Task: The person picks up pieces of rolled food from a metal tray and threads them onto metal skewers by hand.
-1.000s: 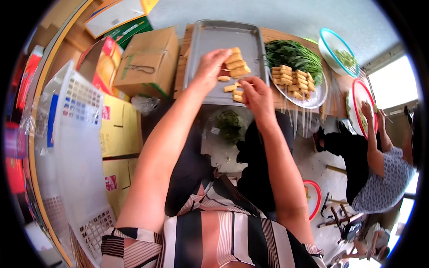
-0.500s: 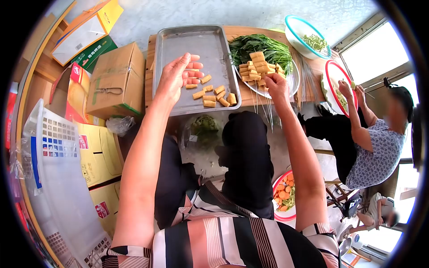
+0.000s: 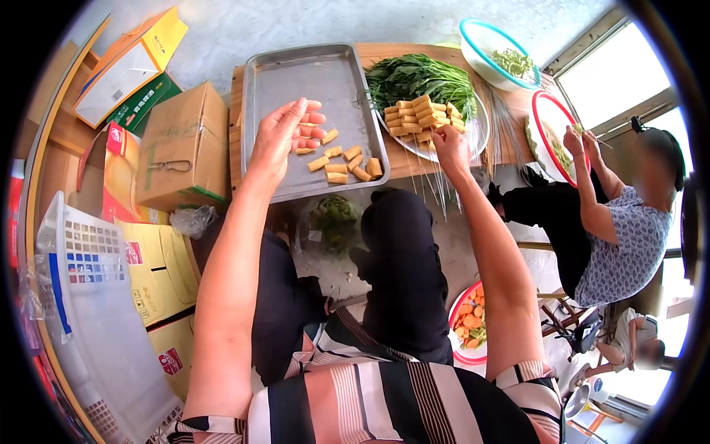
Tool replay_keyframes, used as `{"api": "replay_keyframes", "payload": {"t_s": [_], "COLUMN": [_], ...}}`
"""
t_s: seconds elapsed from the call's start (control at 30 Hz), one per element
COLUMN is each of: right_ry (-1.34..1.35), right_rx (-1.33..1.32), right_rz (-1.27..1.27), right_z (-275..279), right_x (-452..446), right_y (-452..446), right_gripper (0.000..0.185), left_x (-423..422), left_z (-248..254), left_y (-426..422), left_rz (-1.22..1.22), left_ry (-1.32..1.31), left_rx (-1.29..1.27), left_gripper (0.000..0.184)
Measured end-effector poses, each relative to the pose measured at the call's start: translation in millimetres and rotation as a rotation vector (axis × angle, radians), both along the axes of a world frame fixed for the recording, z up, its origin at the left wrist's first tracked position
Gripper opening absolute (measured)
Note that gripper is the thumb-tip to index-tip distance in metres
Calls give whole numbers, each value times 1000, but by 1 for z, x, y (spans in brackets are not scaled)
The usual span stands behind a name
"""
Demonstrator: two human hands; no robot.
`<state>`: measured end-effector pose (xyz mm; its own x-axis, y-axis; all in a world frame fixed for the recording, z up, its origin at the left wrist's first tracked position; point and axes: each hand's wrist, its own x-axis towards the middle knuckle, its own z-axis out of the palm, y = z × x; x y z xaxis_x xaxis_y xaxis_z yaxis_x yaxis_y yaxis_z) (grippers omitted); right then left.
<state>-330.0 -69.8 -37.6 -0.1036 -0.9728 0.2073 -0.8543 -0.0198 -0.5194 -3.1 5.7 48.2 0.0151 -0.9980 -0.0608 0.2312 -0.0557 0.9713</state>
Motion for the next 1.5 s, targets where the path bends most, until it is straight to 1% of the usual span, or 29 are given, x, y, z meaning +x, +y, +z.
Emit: {"api": "replay_keyframes", "payload": {"t_s": [0.1,0.13,0.2,0.27,0.3,0.33,0.43,0.5,0.57,0.67,0.73,0.77,0.97,1.2,1.33,1.4,1.43,1.47,1.5], "right_ry": [-38,-96,-219,-290,-269,-313,-225,-279,-274,-333,-407,-370,-377,-350,-364,-931,-1116,-1113,-1371], "right_rx": [-34,-112,-67,-118,-128,-8,-58,90,106,160,198,201,244,318,244,343,369,367,422], "right_rz": [28,69,20,-16,-82,-162,-263,-398,-431,-494,-531,-513,-497,-542,-526,-419,-429,-418,-349], "right_z": [18,11,13,3,2,-3,-23,-32,-47,-67,-73,-76,-94,-95,-90,-72,-50,-40,-34], "right_x": [-11,-25,-50,-86,-101,-124,-174,-197,-212,-222,-219,-219,-218,-215,-216,-213,-196,-191,-186], "right_y": [22,22,30,34,38,38,45,49,49,41,32,28,-5,-16,-8,8,22,33,42], "right_gripper": [21,19,18,18,19,19,19,19,17,16,19,22,24,17,15,15,13,13,12], "left_x": [1,1,1,1,-1,-1,-2,-4,-8,-13,-17,-19,-29,-30,-29,-27,-26,-25,-25], "left_z": [-3,-4,-5,-4,-3,-3,-5,-6,-5,-6,-8,-8,-8,-12,-9,-8,-7,-6,-4], "left_y": [1,1,1,4,4,5,3,2,2,-1,-3,-4,-9,-14,-12,-11,-11,-10,-9], "left_rz": [-26,-30,-35,-33,-32,-46,-48,-58,-47,-70,-80,-73,-77,-119,-102,-95,-96,-87,-88], "left_ry": [-34,-33,-58,-66,-73,-69,-88,-101,-142,-179,-194,-199,-242,-259,-256,-224,-195,-193,-171], "left_rx": [7,8,4,11,15,20,6,8,17,23,28,32,52,34,34,29,29,22,23], "left_gripper": [46,46,44,42,41,41,39,39,39,39,38,38,38,39,38,38,38,38,38]}}
